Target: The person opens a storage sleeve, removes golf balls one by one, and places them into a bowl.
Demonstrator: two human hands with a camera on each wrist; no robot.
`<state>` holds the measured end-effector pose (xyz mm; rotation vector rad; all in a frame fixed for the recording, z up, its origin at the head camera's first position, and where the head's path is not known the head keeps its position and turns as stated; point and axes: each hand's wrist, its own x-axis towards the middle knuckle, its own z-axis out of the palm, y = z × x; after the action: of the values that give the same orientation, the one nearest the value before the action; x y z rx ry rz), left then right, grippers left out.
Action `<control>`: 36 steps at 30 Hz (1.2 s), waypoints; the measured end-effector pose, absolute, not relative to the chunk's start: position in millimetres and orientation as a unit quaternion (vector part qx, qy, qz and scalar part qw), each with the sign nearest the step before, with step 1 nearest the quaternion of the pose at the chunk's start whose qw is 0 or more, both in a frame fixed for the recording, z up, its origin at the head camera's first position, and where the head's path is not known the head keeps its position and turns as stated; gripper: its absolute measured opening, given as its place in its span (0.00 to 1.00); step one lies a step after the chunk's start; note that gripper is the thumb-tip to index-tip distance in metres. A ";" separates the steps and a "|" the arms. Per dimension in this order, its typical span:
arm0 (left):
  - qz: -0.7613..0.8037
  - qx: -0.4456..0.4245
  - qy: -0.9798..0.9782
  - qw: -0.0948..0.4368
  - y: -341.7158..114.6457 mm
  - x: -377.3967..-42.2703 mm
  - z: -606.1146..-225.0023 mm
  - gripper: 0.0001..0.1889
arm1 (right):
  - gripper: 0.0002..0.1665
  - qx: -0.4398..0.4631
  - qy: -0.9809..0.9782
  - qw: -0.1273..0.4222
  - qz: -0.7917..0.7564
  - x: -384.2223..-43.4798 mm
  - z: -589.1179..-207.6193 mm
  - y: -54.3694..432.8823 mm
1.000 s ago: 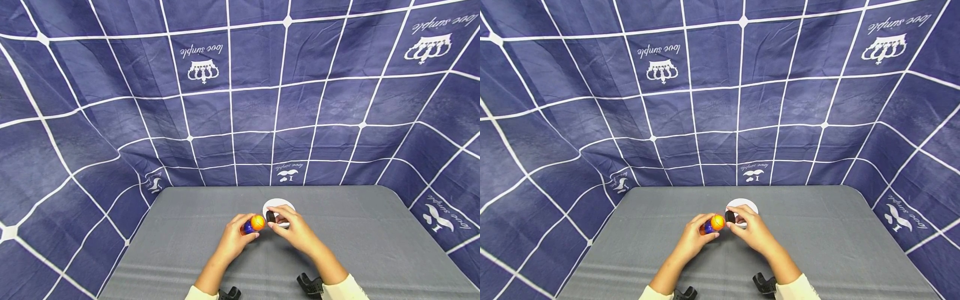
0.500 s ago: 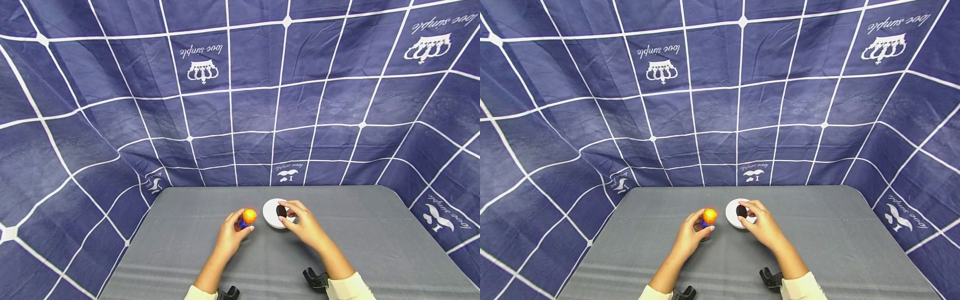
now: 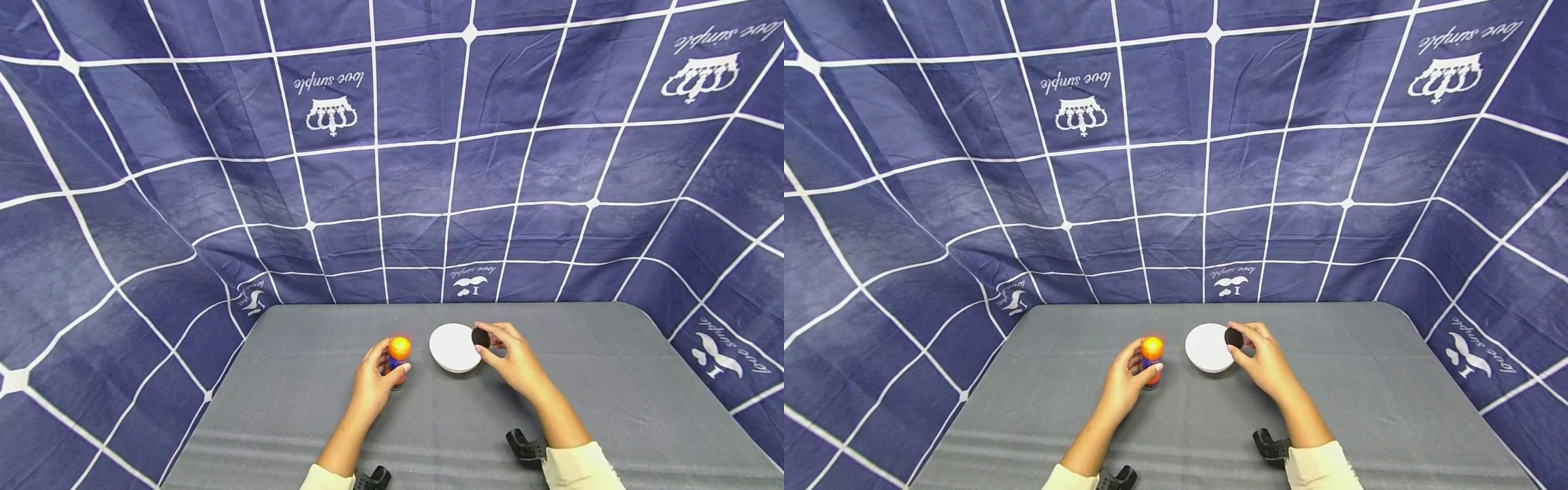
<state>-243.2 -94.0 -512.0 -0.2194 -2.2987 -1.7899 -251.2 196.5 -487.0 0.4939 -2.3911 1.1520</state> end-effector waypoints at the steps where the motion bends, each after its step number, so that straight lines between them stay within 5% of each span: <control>1: -0.608 -0.074 -0.783 0.110 -94.5 -243.6 -513.0 0.32 | 0.27 0.171 -0.868 0.220 0.411 -251.9 -487.9 198.7; 15: -0.624 -0.066 -0.775 0.078 -105.2 -247.1 -519.2 0.35 | 0.27 0.077 -0.918 0.177 0.347 -261.2 -501.8 227.6; 36: -0.657 -0.066 -0.751 0.015 -116.2 -248.4 -522.5 0.34 | 0.24 0.062 -0.946 0.114 0.296 -258.7 -523.8 241.0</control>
<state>-248.4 -116.2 -522.5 -0.2059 -2.3363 -2.0455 -258.7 241.0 -523.8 0.1812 -2.7745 0.8674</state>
